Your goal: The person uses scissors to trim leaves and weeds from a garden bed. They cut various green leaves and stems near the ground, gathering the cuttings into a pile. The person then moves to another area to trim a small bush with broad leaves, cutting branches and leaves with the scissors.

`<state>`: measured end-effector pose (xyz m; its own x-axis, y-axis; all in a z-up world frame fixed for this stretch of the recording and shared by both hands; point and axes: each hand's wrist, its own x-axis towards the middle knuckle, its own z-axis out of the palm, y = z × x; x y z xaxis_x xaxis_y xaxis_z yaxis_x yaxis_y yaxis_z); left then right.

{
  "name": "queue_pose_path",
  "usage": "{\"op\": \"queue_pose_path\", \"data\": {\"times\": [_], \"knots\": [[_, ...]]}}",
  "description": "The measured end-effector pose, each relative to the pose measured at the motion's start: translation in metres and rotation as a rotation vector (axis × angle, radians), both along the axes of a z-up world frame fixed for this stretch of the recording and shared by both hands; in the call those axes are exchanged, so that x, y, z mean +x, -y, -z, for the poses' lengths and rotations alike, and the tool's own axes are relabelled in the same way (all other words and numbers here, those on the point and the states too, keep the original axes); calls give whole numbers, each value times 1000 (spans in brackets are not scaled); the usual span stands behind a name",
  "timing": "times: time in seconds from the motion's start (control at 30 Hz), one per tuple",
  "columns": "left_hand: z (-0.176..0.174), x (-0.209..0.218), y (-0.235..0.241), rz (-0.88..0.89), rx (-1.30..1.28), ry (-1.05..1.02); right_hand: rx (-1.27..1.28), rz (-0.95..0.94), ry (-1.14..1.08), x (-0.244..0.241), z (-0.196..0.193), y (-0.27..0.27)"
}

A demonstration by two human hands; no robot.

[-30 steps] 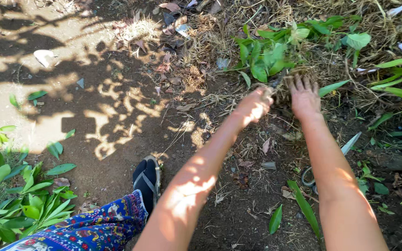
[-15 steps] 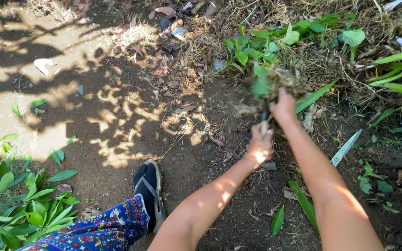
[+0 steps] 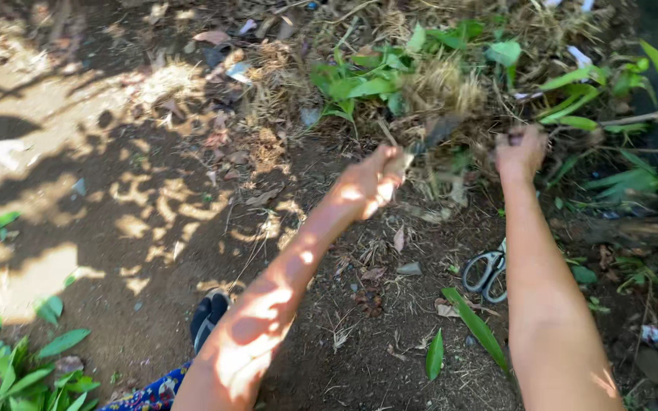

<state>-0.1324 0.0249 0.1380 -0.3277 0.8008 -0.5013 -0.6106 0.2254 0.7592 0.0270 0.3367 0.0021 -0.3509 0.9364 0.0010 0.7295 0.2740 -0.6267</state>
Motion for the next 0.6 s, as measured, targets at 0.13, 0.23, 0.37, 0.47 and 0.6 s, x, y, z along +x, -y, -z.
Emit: {"op": "queue_pose_path", "data": {"times": [0.13, 0.23, 0.37, 0.47, 0.6], "knots": [[14, 58, -33, 253, -220, -231, -259, 363, -182, 61, 50, -25], [18, 93, -85, 582, -360, -937, -148, 299, -159, 74, 66, -36], [28, 83, -128, 536, -440, -914, -414, 191, -205, 49, 48, -22], [33, 70, -131, 380, -410, -975, -562, 64, -385, 11, 19, -15], [20, 39, -127, 158, -420, -1165, -642, -242, -833, -45, 11, 2]]}}
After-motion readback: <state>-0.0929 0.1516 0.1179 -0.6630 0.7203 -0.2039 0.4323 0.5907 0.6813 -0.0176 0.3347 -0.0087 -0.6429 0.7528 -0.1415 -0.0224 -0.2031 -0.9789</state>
